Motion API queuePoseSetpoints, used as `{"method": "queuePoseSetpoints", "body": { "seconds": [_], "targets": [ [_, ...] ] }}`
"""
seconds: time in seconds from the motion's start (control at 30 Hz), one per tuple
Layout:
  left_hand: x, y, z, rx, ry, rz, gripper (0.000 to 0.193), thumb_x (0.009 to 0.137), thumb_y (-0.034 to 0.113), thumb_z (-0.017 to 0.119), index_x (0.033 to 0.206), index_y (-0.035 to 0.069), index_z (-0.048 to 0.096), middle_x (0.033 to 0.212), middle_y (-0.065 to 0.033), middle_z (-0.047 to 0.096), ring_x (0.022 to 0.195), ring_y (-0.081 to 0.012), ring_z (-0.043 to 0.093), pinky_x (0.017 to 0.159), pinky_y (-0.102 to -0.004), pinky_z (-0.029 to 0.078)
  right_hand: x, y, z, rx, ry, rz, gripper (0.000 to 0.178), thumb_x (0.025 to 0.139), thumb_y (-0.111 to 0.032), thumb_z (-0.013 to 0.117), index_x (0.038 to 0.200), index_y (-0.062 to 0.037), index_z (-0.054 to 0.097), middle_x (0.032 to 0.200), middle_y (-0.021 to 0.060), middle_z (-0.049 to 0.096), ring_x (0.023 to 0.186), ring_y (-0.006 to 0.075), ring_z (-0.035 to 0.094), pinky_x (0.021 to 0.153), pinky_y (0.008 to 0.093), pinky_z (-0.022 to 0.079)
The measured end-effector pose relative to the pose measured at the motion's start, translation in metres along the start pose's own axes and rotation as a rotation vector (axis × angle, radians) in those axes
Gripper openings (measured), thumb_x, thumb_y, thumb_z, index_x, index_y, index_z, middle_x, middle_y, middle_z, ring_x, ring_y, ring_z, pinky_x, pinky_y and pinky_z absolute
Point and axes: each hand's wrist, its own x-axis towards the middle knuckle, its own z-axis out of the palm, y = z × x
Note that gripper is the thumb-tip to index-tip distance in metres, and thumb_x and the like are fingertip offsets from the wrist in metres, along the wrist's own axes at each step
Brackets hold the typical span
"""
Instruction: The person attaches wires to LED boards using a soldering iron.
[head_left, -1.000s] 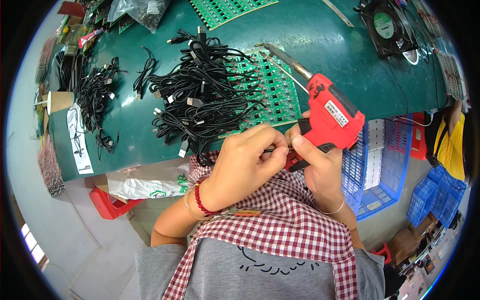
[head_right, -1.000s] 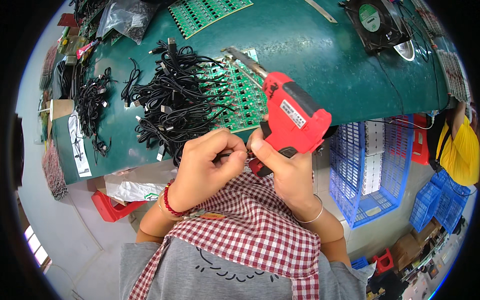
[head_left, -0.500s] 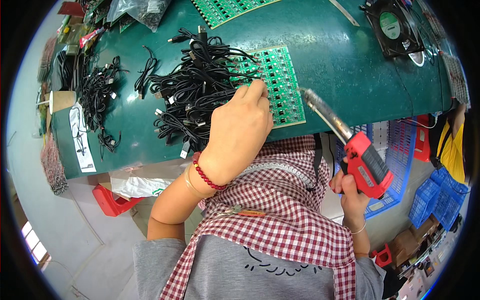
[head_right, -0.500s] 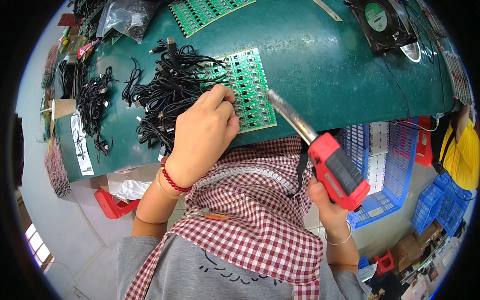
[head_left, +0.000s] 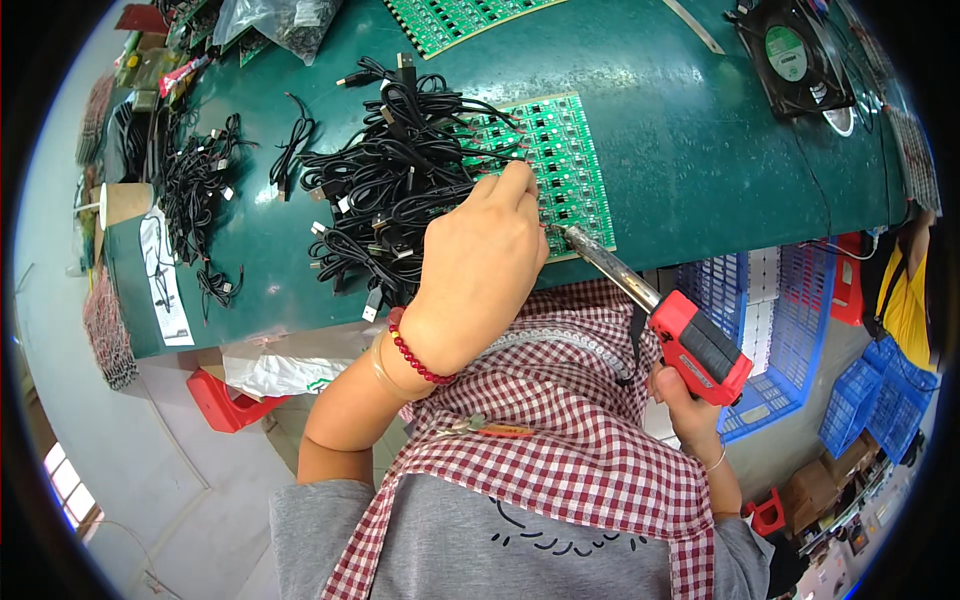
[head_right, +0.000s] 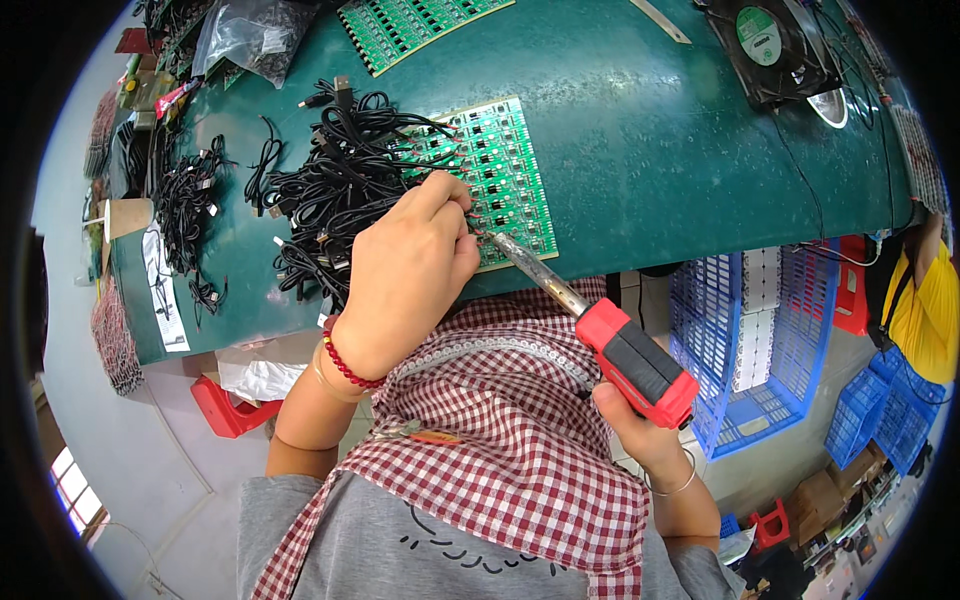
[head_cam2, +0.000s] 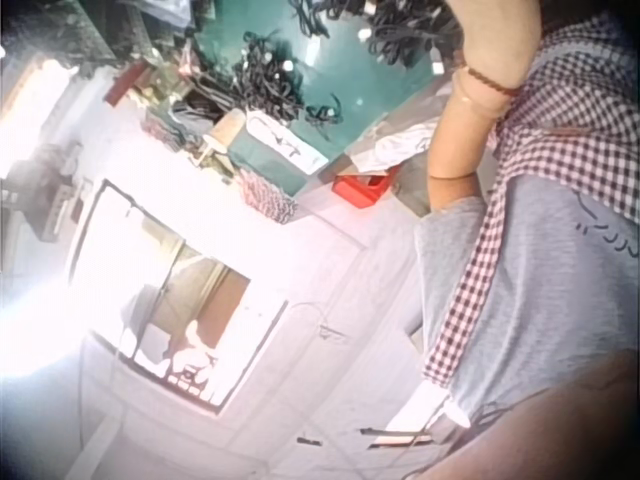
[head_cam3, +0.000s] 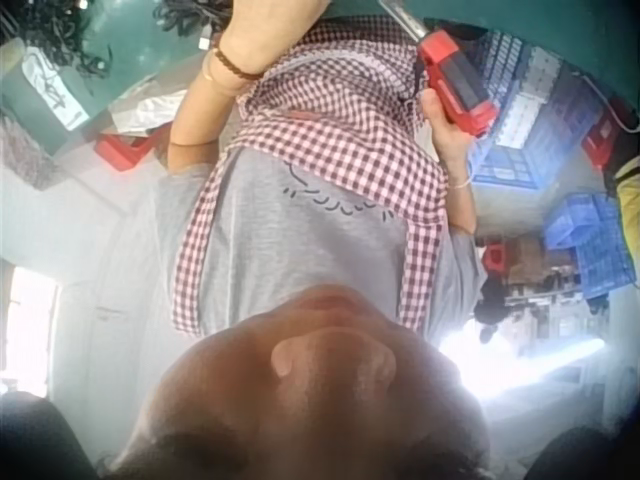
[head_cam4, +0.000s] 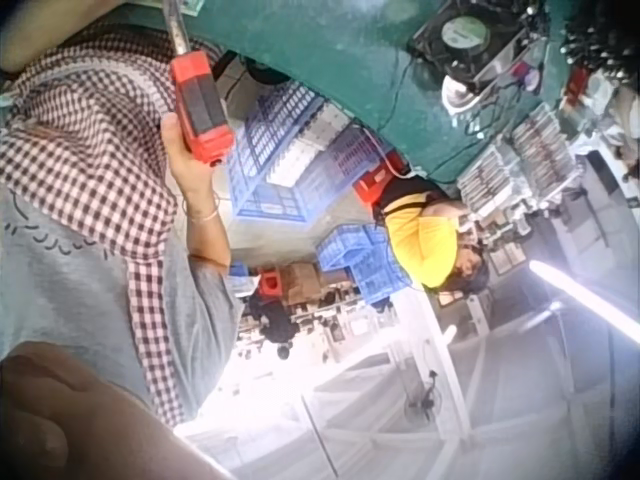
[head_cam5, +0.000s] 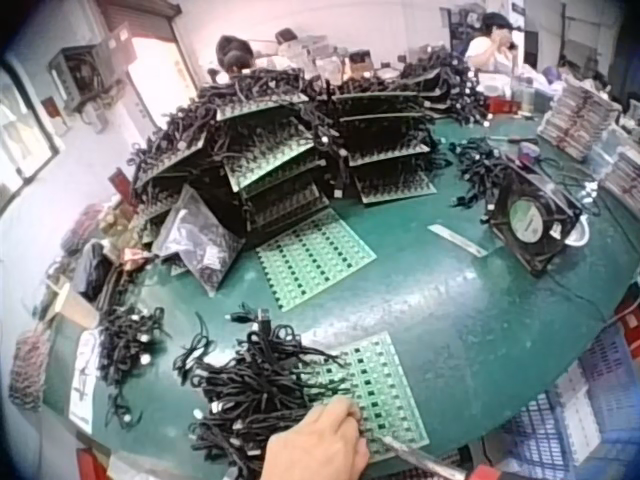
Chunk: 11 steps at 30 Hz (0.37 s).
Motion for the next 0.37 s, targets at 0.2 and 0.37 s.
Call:
{"method": "queuePoseSetpoints", "body": {
  "seconds": [0.2, 0.37],
  "targets": [
    [-0.0005, 0.0007, 0.0027, 0.017, 0.003, -0.014, 0.006, 0.072, 0.003, 0.063, 0.075, -0.001, 0.058, 0.093, -0.0038, 0.058, 0.079, -0.0200, 0.062, 0.062, -0.0321, 0.051, -0.0003, 0.0025, -0.0006, -0.079, -0.057, -0.050, 0.025, 0.083, -0.011, 0.070, 0.105, -0.0007, 0.063, 0.087, 0.0034, 0.062, 0.078, 0.0127, 0.057, 0.070, 0.0287, 0.047],
    [-0.0005, 0.0005, 0.0011, 0.032, -0.030, -0.023, 0.008, 0.072, 0.004, 0.063, 0.077, -0.001, 0.059, 0.094, -0.0038, 0.057, 0.081, -0.0195, 0.062, 0.062, -0.0318, 0.052, -0.0066, 0.0071, -0.0043, 0.151, -0.011, 0.030, 0.034, 0.084, -0.011, 0.070, 0.116, -0.0027, 0.061, 0.093, 0.0058, 0.062, 0.083, 0.0154, 0.058, 0.074, 0.0310, 0.048]
  ]
}}
